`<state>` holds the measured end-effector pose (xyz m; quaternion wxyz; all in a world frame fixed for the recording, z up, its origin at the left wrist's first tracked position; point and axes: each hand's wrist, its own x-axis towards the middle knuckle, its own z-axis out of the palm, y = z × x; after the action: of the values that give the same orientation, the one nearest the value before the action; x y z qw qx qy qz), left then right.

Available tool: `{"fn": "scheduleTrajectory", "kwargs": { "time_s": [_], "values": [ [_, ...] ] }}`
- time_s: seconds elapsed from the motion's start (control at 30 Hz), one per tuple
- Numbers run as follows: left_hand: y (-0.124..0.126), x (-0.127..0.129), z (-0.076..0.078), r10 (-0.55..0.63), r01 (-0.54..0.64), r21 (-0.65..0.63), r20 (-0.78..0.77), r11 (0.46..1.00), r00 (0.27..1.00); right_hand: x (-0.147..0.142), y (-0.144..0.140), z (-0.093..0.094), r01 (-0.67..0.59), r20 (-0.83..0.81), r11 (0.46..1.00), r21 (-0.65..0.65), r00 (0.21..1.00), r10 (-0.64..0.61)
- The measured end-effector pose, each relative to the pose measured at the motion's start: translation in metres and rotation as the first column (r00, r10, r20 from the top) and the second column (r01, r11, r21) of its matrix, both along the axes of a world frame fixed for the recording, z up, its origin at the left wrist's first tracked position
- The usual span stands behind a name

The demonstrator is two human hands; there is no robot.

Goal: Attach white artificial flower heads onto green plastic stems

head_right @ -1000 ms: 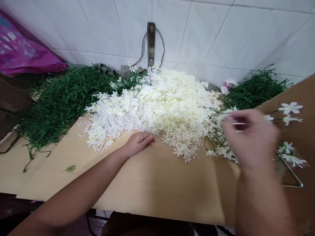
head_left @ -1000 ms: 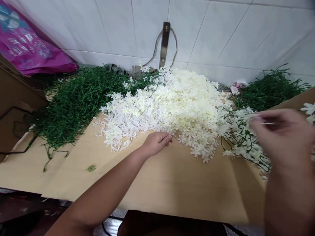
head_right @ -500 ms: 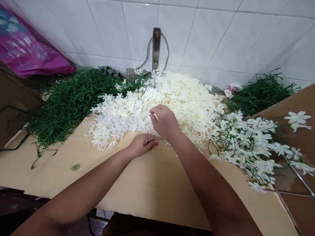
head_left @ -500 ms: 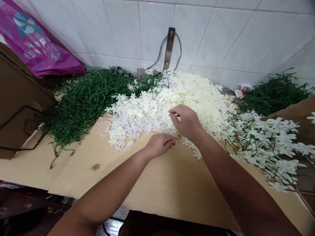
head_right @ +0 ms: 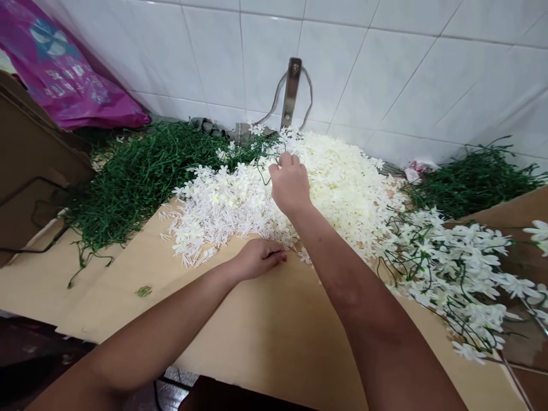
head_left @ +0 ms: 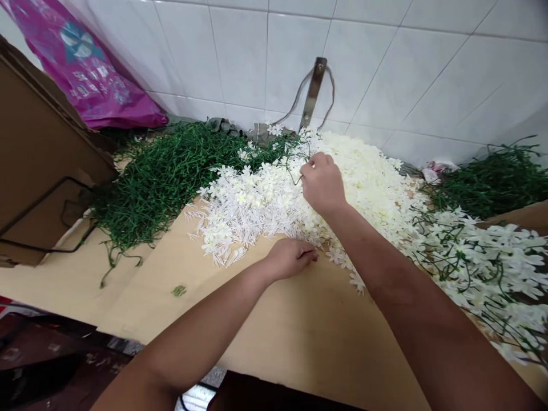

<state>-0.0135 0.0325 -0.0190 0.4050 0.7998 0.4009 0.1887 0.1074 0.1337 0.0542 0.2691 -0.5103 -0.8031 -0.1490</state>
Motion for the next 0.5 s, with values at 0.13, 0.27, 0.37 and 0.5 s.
{"fn": "scheduleTrajectory", "kwargs": {
  "time_s": [0.13, 0.27, 0.37, 0.5],
  "values": [
    [0.002, 0.0, -0.002, 0.103, -0.02, -0.224, 0.365, 0.974, 0.925, 0.023, -0.043, 0.0, -0.094, 0.027, 0.978, 0.187, 0.996, 0.09],
    [-0.004, 0.001, 0.005, 0.192, 0.045, -0.319, 0.67, 0.947, 0.717, 0.037, -0.101, -0.016, -0.167, 0.141, 0.941, 0.295, 0.981, 0.13],
    [-0.012, 0.005, 0.013, 0.197, 0.062, -0.34, 0.672, 0.938, 0.714, 0.046, -0.132, -0.025, -0.189, 0.209, 0.948, 0.257, 0.968, 0.137],
    [-0.017, 0.009, 0.017, 0.274, -0.013, -0.386, 0.629, 0.922, 0.727, 0.056, -0.152, -0.028, -0.191, 0.266, 0.958, 0.216, 0.955, 0.131]
  ]
}}
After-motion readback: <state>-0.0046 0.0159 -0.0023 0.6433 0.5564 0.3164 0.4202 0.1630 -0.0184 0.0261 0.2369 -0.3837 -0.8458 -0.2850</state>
